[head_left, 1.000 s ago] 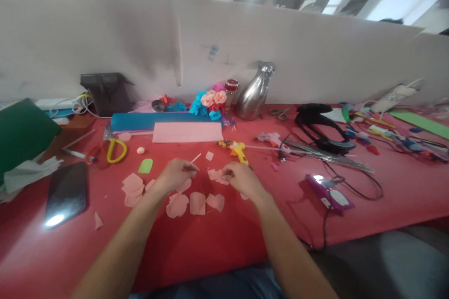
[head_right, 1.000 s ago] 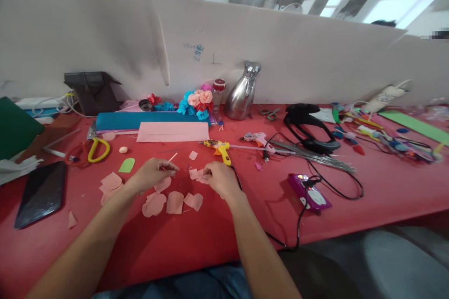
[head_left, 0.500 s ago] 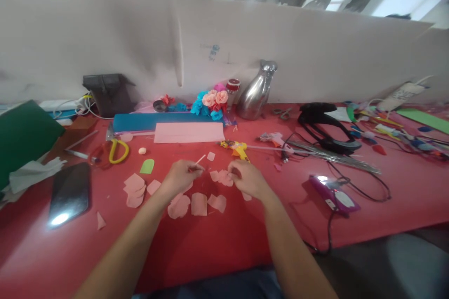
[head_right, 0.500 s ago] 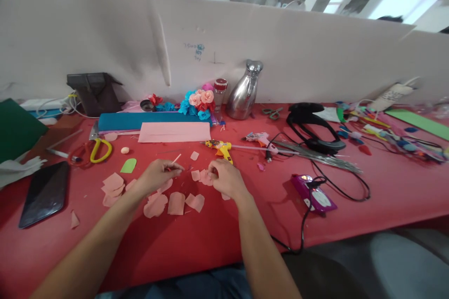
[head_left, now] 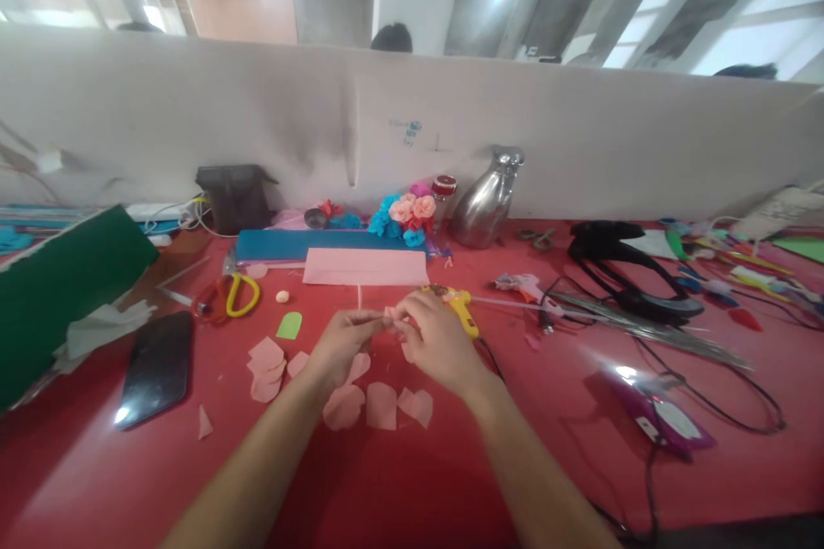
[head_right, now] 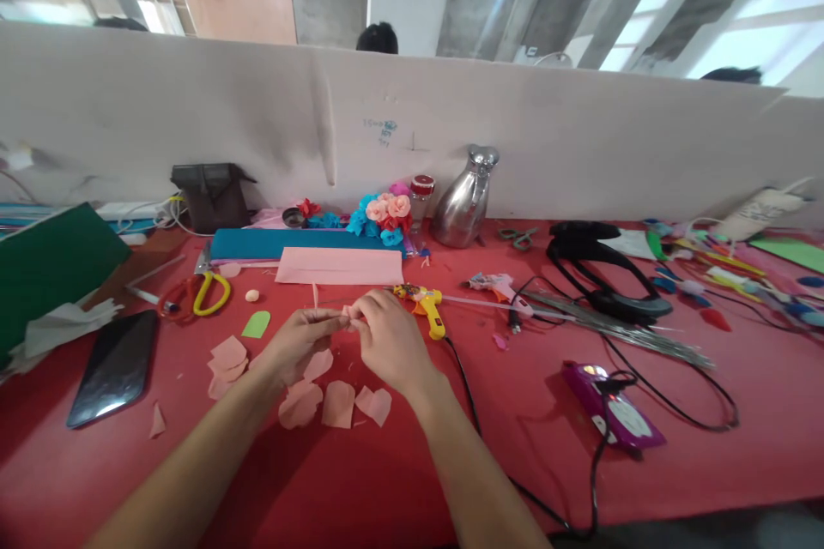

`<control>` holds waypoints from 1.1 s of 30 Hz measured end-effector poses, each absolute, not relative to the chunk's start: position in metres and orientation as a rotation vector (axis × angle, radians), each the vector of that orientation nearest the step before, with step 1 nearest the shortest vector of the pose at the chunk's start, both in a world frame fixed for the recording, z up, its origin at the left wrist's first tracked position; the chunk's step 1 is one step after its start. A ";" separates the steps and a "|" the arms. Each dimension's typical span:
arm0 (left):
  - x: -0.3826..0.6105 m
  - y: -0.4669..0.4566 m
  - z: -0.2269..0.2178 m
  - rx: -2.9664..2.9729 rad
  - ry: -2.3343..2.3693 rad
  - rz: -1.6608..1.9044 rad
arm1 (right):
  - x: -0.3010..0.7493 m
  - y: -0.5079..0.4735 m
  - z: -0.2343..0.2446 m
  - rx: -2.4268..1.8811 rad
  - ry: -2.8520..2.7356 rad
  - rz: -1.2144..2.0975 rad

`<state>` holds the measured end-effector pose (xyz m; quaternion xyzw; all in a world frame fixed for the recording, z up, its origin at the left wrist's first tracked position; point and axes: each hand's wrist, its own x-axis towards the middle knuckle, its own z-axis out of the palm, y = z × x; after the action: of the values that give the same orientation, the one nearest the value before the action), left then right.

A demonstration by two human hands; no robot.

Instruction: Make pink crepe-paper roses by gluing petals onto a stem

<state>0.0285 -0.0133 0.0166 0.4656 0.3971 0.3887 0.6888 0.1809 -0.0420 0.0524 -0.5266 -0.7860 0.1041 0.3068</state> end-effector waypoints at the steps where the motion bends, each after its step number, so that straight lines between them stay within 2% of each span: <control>1: 0.028 -0.013 0.017 1.020 0.887 0.879 | 0.180 -0.041 0.049 -1.393 -2.018 0.311; 9: 0.031 -0.013 0.016 0.999 0.894 0.857 | 0.189 -0.034 0.015 -1.312 -1.414 0.986; 21: 0.031 -0.011 0.012 0.963 0.997 0.858 | 0.187 -0.036 0.017 -1.326 -1.219 1.209; 33: 0.032 -0.011 0.015 0.962 1.040 0.827 | 0.185 -0.038 0.021 -1.342 -1.208 1.253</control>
<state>0.0315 -0.0113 0.0150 0.4290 0.4636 0.3687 0.6820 0.1854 -0.0376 0.0207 -0.5439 -0.4895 0.5077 0.4548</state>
